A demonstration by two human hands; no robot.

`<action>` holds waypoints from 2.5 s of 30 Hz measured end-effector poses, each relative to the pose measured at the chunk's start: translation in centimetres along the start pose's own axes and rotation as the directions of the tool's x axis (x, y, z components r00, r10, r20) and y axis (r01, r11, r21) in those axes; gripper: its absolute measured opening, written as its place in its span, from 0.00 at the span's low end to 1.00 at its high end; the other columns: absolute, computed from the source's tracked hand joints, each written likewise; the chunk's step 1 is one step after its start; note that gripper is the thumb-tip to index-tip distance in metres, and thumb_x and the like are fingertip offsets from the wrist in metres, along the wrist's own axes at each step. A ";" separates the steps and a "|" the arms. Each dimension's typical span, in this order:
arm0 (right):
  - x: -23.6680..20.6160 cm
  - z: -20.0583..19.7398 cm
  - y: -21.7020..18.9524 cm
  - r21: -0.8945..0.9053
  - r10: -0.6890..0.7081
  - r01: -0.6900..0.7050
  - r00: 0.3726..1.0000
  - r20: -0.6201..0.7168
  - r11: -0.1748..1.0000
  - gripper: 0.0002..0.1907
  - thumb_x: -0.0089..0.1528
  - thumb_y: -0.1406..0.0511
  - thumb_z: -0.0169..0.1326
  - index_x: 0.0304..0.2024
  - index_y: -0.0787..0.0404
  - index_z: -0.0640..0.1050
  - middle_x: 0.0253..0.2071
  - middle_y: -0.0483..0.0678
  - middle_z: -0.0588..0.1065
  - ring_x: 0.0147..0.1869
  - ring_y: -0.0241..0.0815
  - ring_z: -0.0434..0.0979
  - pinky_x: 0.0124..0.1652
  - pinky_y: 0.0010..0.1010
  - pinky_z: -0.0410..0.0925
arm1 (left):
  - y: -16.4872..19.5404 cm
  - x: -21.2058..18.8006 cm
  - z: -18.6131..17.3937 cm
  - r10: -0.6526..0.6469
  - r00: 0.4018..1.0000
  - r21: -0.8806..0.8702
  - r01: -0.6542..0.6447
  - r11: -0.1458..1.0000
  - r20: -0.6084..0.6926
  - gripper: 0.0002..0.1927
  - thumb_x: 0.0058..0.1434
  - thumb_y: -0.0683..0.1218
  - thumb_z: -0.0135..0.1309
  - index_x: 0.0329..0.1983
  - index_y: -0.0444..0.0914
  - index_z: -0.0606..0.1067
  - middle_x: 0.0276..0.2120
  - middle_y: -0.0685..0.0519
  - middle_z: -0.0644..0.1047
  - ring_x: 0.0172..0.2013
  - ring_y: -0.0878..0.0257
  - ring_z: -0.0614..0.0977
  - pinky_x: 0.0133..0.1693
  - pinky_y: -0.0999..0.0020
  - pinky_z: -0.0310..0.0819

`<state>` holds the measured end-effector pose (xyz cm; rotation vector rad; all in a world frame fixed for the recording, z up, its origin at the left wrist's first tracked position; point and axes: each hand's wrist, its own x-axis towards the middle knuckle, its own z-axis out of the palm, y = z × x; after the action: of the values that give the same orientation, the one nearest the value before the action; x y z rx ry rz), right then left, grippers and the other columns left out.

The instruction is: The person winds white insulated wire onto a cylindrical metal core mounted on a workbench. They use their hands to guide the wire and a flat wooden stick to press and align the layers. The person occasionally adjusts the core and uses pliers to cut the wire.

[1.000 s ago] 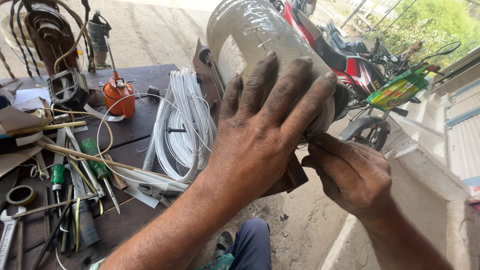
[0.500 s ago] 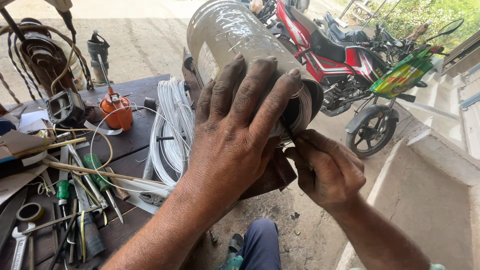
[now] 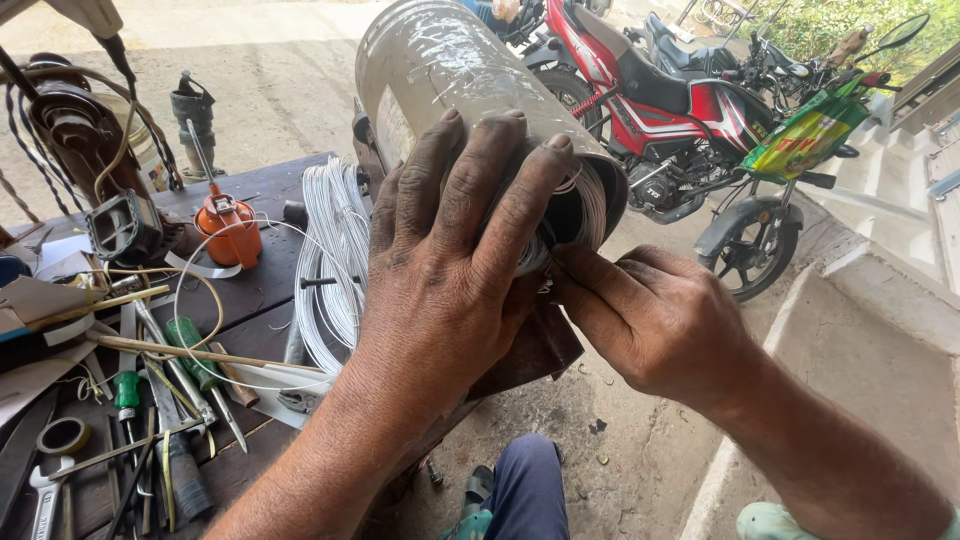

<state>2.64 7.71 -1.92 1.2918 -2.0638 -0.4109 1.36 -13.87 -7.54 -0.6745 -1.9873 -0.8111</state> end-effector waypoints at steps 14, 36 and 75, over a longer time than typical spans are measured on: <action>-2.1 0.1 -1.6 0.631 0.595 -0.351 0.773 -0.222 0.692 0.44 0.53 0.56 0.70 0.67 0.55 0.65 0.66 0.51 0.66 0.60 0.45 0.77 0.46 0.30 0.79 | 0.3 -0.1 0.4 -0.012 0.999 0.060 0.014 0.998 -0.033 0.52 0.50 0.48 0.72 0.76 0.52 0.57 0.73 0.45 0.59 0.73 0.39 0.58 0.71 0.37 0.55; -0.1 3.1 -1.5 0.387 0.557 -0.457 0.806 -0.200 0.801 0.51 0.61 0.76 0.71 0.74 0.55 0.50 0.71 0.57 0.63 0.75 0.56 0.68 0.69 0.41 0.72 | -0.4 -0.3 1.1 0.059 0.998 0.099 -0.058 0.993 -0.003 0.53 0.56 0.54 0.79 0.76 0.50 0.56 0.73 0.44 0.59 0.73 0.44 0.60 0.76 0.48 0.56; 0.0 7.1 -0.4 0.093 0.544 -0.544 0.781 -0.308 0.834 0.32 0.65 0.63 0.68 0.61 0.70 0.65 0.51 0.56 0.76 0.53 0.48 0.83 0.47 0.29 0.77 | -1.8 -2.8 1.3 -0.024 0.999 -0.072 0.021 0.997 -0.035 0.30 0.67 0.47 0.56 0.73 0.44 0.65 0.72 0.51 0.65 0.73 0.51 0.62 0.74 0.59 0.55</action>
<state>-1.92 6.97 -7.35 0.6426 -2.0275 0.0653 0.76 -14.53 -11.02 -0.6747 -1.9443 -0.9054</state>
